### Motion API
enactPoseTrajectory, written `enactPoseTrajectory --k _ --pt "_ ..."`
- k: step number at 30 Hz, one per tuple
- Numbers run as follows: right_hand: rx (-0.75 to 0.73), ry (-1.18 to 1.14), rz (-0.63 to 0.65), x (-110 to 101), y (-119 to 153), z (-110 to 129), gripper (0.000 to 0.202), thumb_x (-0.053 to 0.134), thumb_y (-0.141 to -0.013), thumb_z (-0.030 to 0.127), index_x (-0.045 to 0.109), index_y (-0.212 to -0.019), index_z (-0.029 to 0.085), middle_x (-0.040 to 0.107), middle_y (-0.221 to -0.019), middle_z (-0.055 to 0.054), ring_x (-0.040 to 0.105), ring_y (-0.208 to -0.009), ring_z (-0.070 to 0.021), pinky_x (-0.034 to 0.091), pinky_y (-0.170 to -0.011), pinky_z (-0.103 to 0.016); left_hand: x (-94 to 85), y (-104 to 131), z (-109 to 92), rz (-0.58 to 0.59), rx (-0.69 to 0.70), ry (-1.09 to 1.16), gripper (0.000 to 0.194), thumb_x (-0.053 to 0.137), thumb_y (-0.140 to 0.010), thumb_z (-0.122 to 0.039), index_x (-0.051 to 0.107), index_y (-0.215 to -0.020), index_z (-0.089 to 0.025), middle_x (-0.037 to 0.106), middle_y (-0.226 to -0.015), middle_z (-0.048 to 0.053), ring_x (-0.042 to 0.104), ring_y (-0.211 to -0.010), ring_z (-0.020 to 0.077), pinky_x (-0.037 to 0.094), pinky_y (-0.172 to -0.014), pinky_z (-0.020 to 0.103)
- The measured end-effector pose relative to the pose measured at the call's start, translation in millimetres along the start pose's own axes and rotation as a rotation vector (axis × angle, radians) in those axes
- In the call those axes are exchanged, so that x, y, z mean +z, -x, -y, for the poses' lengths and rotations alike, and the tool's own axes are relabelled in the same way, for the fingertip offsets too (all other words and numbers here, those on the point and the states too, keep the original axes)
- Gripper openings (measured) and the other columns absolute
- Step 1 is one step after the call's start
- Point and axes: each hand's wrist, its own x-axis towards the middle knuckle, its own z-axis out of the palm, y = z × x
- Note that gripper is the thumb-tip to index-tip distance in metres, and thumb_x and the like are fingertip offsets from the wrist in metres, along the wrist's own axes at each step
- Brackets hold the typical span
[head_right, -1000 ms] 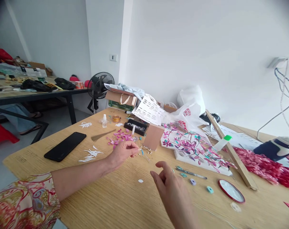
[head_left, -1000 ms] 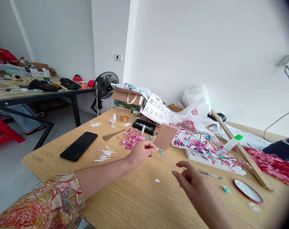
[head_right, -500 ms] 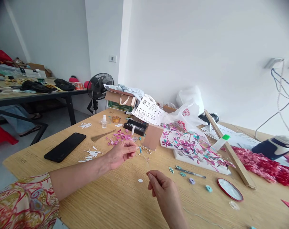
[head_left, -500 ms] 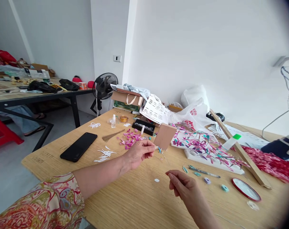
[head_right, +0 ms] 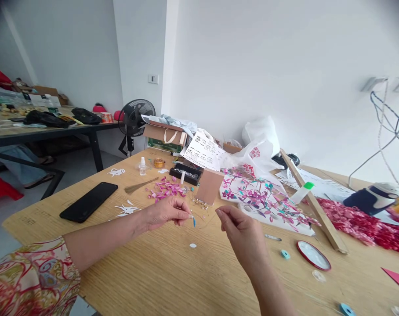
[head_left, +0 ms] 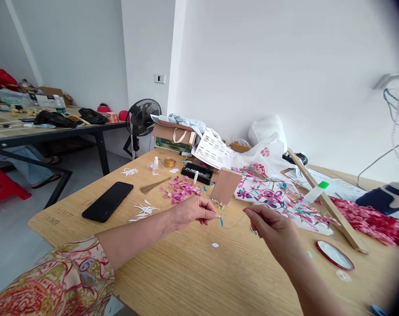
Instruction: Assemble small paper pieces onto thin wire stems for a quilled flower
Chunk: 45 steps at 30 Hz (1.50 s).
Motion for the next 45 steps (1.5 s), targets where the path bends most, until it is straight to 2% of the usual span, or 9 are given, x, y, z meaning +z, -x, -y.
enactPoseTrajectory --k 4,10,18,23,28,32,36,40,45 --pt "-0.095 0.194 -0.081 -4.7 6.5 14.5 0.028 0.044 -0.078 0.042 0.061 -0.075 0.020 0.047 -0.048 0.003 0.042 -0.045 -0.0106 0.032 -0.043 -0.021 1.5 0.8 -3.0 -0.066 0.027 -0.082 0.020 0.067 -0.059 -0.029 0.056 -0.061 -0.012 0.050 -0.047 -0.004 0.045 -0.045 0.0053 0.032 -0.046 0.019" --pt "-0.115 0.352 -0.025 1.6 20.6 7.8 0.033 0.040 -0.079 0.043 0.060 -0.069 0.020 0.045 -0.044 0.004 0.041 -0.040 -0.0100 0.032 -0.040 -0.020 2.3 1.5 -5.9 -0.152 0.092 -0.059 0.022 0.066 -0.059 -0.031 0.056 -0.060 -0.011 0.053 -0.050 -0.002 0.047 -0.048 0.0058 0.032 -0.047 0.018" --pt "-0.174 0.320 0.017 22.5 42.1 -5.1 0.033 0.035 -0.082 0.043 0.059 -0.078 0.020 0.053 -0.044 0.002 0.048 -0.038 -0.0120 0.034 -0.040 -0.021 1.1 -0.7 -4.2 -0.128 0.082 0.203 0.022 0.069 -0.058 -0.027 0.055 -0.064 -0.011 0.063 -0.067 0.005 0.055 -0.061 0.0080 0.027 -0.042 0.015" --pt "-0.248 0.403 0.081 39.9 50.3 -15.3 0.029 0.031 -0.085 0.035 0.057 -0.088 0.023 0.066 -0.060 -0.002 0.059 -0.049 -0.0159 0.039 -0.046 -0.023 2.3 -1.5 -1.7 -0.075 0.042 0.319 0.026 0.072 -0.055 -0.026 0.053 -0.066 -0.011 0.062 -0.067 0.005 0.059 -0.076 0.0126 0.019 -0.038 0.013" --pt "-0.245 0.480 0.127 44.9 50.8 -15.0 0.027 0.031 -0.086 0.031 0.057 -0.088 0.023 0.066 -0.060 -0.002 0.061 -0.051 -0.0182 0.038 -0.045 -0.024 4.5 0.4 -0.5 -0.057 0.017 0.354 0.027 0.073 -0.053 -0.027 0.054 -0.066 -0.012 0.062 -0.067 0.001 0.060 -0.074 0.0121 0.035 -0.047 0.013" --pt "-0.154 0.361 0.177 35.9 47.6 -17.5 0.027 0.035 -0.083 0.036 0.057 -0.091 0.022 0.066 -0.064 -0.002 0.059 -0.050 -0.0161 0.040 -0.047 -0.024 5.8 2.1 -1.9 -0.024 0.050 0.325 0.025 0.072 -0.055 -0.027 0.055 -0.065 -0.010 0.063 -0.067 0.002 0.059 -0.065 0.0089 0.044 -0.064 0.020" --pt "0.114 0.242 0.256 -0.5 42.8 -35.7 0.036 0.046 -0.072 0.045 0.057 -0.096 0.022 0.061 -0.053 0.000 0.053 -0.037 -0.0147 0.041 -0.042 -0.026 3.5 3.9 -4.8 -0.018 0.091 0.221 0.025 0.072 -0.056 -0.028 0.057 -0.064 -0.010 0.062 -0.064 0.003 0.058 -0.063 0.0096 0.046 -0.066 0.024" --pt "0.228 0.237 0.028 -34.9 38.4 -37.4 0.042 0.050 -0.063 0.055 0.061 -0.087 0.023 0.042 -0.034 0.004 0.047 -0.035 -0.0163 0.034 -0.035 -0.026 2.2 4.3 -3.6 -0.028 0.104 0.120 0.024 0.070 -0.057 -0.029 0.057 -0.063 -0.010 0.062 -0.063 0.003 0.058 -0.061 0.0102 0.046 -0.065 0.025" --pt "0.070 0.114 0.050 -9.2 29.1 5.9 0.032 0.051 -0.067 0.049 0.061 -0.083 0.022 0.035 -0.040 0.006 0.035 -0.037 -0.0112 0.025 -0.035 -0.023 7.6 2.9 0.7 -0.018 0.126 0.095 0.025 0.070 -0.057 -0.031 0.057 -0.063 -0.010 0.063 -0.064 0.004 0.059 -0.063 0.0115 0.047 -0.064 0.026"
